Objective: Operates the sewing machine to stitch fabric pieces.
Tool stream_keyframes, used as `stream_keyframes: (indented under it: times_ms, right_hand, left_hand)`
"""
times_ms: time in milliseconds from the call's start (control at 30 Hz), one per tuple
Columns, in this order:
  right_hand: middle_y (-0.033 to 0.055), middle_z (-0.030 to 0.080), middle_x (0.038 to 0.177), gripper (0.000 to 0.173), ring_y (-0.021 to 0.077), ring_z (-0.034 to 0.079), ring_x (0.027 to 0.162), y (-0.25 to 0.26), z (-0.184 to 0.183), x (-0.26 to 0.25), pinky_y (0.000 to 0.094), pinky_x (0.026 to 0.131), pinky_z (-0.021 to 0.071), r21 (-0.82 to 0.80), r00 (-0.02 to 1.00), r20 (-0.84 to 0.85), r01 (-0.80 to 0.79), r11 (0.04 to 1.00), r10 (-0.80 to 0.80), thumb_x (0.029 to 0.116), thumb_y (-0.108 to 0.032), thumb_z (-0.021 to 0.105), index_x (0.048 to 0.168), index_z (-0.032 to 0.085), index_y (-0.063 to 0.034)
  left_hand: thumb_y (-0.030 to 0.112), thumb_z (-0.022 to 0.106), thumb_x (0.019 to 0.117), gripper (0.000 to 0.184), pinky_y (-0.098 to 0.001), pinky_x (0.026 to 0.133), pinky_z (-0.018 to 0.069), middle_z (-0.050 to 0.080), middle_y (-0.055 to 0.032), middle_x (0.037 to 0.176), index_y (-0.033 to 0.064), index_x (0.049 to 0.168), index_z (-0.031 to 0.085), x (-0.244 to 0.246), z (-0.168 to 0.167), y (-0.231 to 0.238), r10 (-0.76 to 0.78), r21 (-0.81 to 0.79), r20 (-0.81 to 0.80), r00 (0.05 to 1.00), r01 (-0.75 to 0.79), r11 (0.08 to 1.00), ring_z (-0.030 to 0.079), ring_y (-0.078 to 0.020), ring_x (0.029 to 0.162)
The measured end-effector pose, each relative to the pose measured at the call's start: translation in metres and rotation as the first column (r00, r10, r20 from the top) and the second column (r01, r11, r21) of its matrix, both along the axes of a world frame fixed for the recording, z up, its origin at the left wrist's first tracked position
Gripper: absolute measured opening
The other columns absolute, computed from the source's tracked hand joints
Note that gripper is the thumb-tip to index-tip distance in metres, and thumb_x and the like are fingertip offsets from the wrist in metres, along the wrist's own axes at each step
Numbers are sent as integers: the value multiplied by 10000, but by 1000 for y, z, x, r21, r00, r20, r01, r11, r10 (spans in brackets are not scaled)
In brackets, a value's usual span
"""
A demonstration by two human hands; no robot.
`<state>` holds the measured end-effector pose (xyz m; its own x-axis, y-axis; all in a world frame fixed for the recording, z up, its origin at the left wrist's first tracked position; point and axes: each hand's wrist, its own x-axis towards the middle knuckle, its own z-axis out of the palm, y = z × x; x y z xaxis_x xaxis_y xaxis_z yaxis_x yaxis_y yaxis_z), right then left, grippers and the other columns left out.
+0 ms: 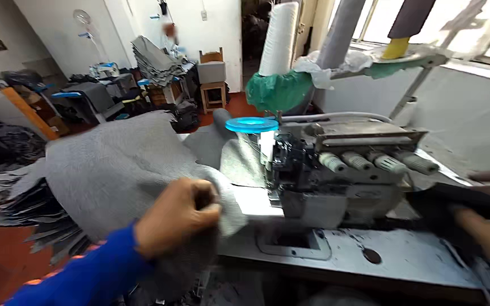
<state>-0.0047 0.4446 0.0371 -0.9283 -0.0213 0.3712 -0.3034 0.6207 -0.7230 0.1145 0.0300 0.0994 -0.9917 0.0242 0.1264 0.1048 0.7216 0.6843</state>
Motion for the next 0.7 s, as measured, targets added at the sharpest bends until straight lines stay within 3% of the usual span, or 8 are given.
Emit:
stream_keyframes:
  times_ms: [67, 133, 200, 267, 400, 500, 600, 700]
  right_hand:
    - [120, 675, 1185, 767, 70, 674, 993, -5, -26, 18, 303, 857, 580, -85, 985, -149, -98, 992, 85, 821, -66, 660, 1502, 318, 13]
    - [15, 689, 1225, 719, 15, 676, 1043, -25, -41, 43, 267, 890, 600, -241, 978, -147, -178, 954, 145, 868, -88, 709, 1507, 386, -17]
    - [-5, 745, 1089, 427, 21, 706, 990, -56, -54, 65, 265, 886, 610, -418, 991, -76, -134, 898, 112, 912, -48, 698, 1303, 570, 67]
    - [13, 763, 978, 215, 53, 726, 915, -85, -75, 75, 277, 843, 622, -495, 996, -26, -89, 864, 88, 951, -58, 660, 1132, 666, 58]
    - [29, 747, 926, 230, 53, 719, 838, -135, -95, 78, 258, 757, 618, -510, 994, -87, -104, 854, 69, 973, -64, 609, 1161, 624, 67]
    - [42, 736, 883, 236, 62, 712, 780, -164, -87, 73, 259, 713, 612, -542, 987, -154, -126, 831, 49, 970, -54, 594, 1165, 602, 79]
    - [49, 743, 903, 228, 64, 718, 813, -188, -76, 68, 259, 748, 614, -604, 977, -207, -167, 779, 49, 988, -65, 576, 1164, 611, 76]
    - [91, 745, 1004, 227, 98, 725, 944, -207, -65, 65, 284, 866, 615, -693, 962, -252, -253, 675, 102, 996, -40, 556, 1173, 630, 79]
  left_hand:
    - [259, 721, 929, 193, -291, 668, 572, 683, -11, 781, 69, 894, 719, -26, -54, 36, -66, -161, -295, 953, 18, 987, 659, -91, 704]
    - [325, 734, 924, 251, -377, 821, 598, 725, -66, 961, 75, 948, 744, -57, -92, 42, -203, -354, -568, 798, -14, 935, 704, -192, 918]
    - [405, 689, 947, 366, -473, 1035, 516, 715, -95, 1197, 78, 1105, 732, -77, -98, 36, -312, -422, -593, 742, 44, 906, 648, -269, 1195]
    - [509, 637, 961, 495, -494, 1101, 464, 705, -68, 1216, 79, 1200, 690, -81, -89, 29, -396, -483, -474, 786, 144, 864, 627, -244, 1233]
    - [249, 817, 855, 246, -476, 852, 530, 704, -70, 908, 67, 993, 726, -80, -41, 30, -501, -461, 9, 865, 448, 766, 669, -237, 896]
    - [74, 781, 830, 79, -323, 654, 534, 670, -24, 790, 73, 879, 719, -85, 1, 39, -573, -314, 298, 764, 645, 696, 634, -119, 723]
    - [82, 826, 812, 207, -195, 616, 558, 714, 54, 773, 101, 987, 717, -93, 27, 39, -682, -121, 326, 655, 744, 657, 664, -9, 691]
    - [239, 680, 964, 191, -135, 607, 507, 661, 73, 753, 62, 1028, 714, -102, 30, 33, -762, -84, 259, 594, 800, 595, 606, 41, 672]
